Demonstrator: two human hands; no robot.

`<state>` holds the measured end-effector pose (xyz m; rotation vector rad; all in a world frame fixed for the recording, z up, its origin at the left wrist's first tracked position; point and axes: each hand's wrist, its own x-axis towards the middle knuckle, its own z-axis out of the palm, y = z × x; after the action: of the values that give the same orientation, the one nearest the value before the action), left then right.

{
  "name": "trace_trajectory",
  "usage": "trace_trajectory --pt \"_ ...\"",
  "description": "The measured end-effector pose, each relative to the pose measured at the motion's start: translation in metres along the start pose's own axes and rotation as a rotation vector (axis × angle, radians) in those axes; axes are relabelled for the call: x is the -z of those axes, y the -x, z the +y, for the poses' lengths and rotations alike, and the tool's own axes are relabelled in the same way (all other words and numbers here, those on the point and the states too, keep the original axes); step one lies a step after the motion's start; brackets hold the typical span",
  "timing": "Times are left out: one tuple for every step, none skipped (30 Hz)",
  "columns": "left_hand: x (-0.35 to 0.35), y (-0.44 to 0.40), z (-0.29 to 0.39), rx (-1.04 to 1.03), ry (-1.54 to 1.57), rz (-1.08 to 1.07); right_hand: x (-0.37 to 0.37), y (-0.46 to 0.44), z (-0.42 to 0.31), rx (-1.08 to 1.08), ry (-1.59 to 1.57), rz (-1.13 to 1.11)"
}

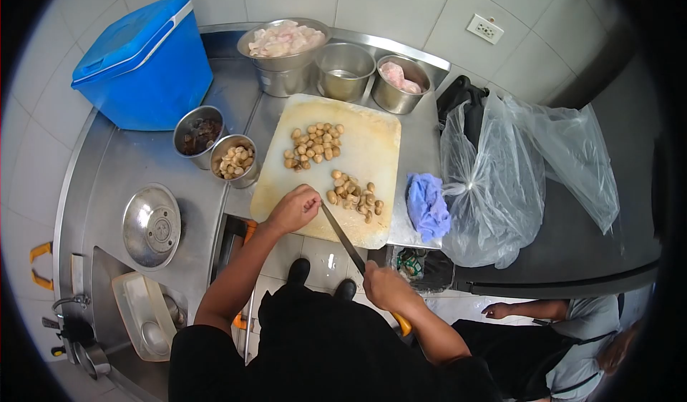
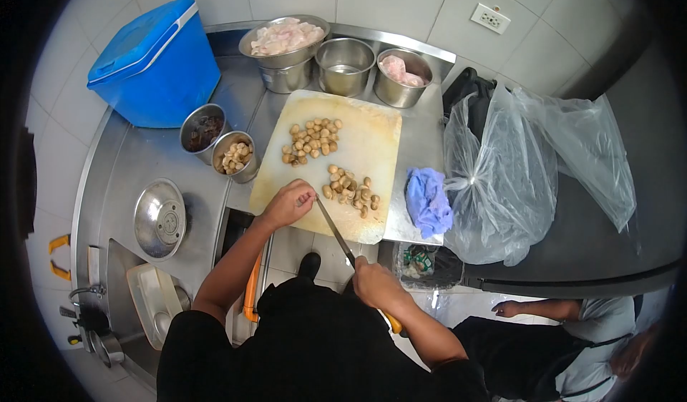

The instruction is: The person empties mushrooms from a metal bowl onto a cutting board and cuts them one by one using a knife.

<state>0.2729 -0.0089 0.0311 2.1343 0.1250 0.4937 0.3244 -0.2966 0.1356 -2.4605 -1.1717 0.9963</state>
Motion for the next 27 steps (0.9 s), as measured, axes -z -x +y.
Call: trace_trajectory --pt "0.001 0.0 0.0 0.003 0.008 -0.006 0.0 0.001 0.001 0.002 0.001 -0.001" --pt "0.002 0.001 0.0 0.005 0.016 -0.012 0.001 0.005 0.003 0.009 0.0 -0.015" --pt "0.004 0.0 0.0 0.005 0.015 -0.01 0.003 0.008 0.004 0.016 0.0 -0.03" --pt "0.006 0.0 0.0 0.001 0.01 -0.002 0.007 0.013 0.003 0.018 0.001 -0.03" --pt "0.008 -0.001 0.0 -0.004 0.005 0.007 0.012 0.019 0.001 0.028 -0.01 -0.013" --pt "0.012 -0.003 -0.004 -0.005 0.005 0.01 0.016 0.023 0.0 0.039 -0.021 0.004" --pt "0.017 -0.008 -0.009 -0.001 -0.021 0.084 0.018 0.025 0.0 0.042 -0.018 0.004" --pt "0.022 -0.014 -0.014 0.003 -0.046 0.157 0.019 0.028 0.0 0.001 -0.035 0.017" --pt "0.028 -0.021 -0.011 0.005 -0.047 0.158 0.019 0.029 0.0 -0.041 -0.053 0.03" --pt "0.036 -0.03 -0.005 0.054 -0.064 0.15 0.018 0.029 0.001 -0.041 -0.053 0.029" --pt "0.043 -0.04 -0.002 0.102 -0.081 0.142 0.015 0.028 0.003 -0.011 -0.058 0.048" --pt "0.048 -0.049 -0.006 0.096 -0.143 0.057 0.013 0.027 0.004 0.018 -0.063 0.068" --pt "0.047 -0.056 -0.008 0.093 -0.143 0.055 0.011 0.025 0.004 0.016 -0.065 0.071" --pt "0.044 -0.065 -0.009 0.053 -0.202 0.037 0.009 0.023 0.002 0.063 -0.079 0.05" --pt "0.039 -0.071 -0.009 0.011 -0.261 0.02 0.007 0.02 -0.001 0.112 -0.094 0.03" --pt "0.034 -0.076 -0.009 0.004 -0.263 0.017 0.009 0.018 -0.006 0.094 -0.077 -0.016" --pt "0.027 -0.082 -0.009 0.011 -0.349 0.046 0.007 0.017 -0.007 0.092 -0.08 -0.008" --pt "0.021 -0.087 -0.011 0.019 -0.434 0.076 0.004 0.014 -0.006 0.091 -0.088 -0.027" --pt "0.018 -0.091 -0.014 0.01 -0.435 0.073 0.001 0.012 -0.005 0.089 -0.097 -0.044" --pt "0.015 -0.094 -0.018 0.055 -0.471 0.057 0.0 0.012 -0.005 0.074 -0.1 -0.029" --pt "0.014 -0.097 -0.018 0.101 -0.507 0.041 -0.005 0.011 0.0 0.07 -0.105 -0.021" --pt "0.013 -0.1 -0.02 0.092 -0.508 0.035 -0.012 0.008 0.007 0.049 -0.112 0.024" --pt "0.014 -0.103 -0.021 0.121 -0.511 0.012 -0.016 0.008 0.011 0.026 -0.121 0.068" --pt "0.013 -0.105 -0.025 0.15 -0.514 -0.012 -0.015 0.007 0.012 0.022 -0.129 0.074" --pt "0.014 -0.108 -0.03 0.145 -0.516 -0.02 -0.013 0.006 0.013 0.003 -0.14 0.116" --pt "0.015 -0.112 -0.035 0.148 -0.502 -0.046 -0.012 0.006 0.014 -0.016 -0.152 0.158" --pt "0.018 -0.115 -0.029 0.151 -0.488 -0.072 -0.013 0.005 0.016 -0.019 -0.159 0.161"
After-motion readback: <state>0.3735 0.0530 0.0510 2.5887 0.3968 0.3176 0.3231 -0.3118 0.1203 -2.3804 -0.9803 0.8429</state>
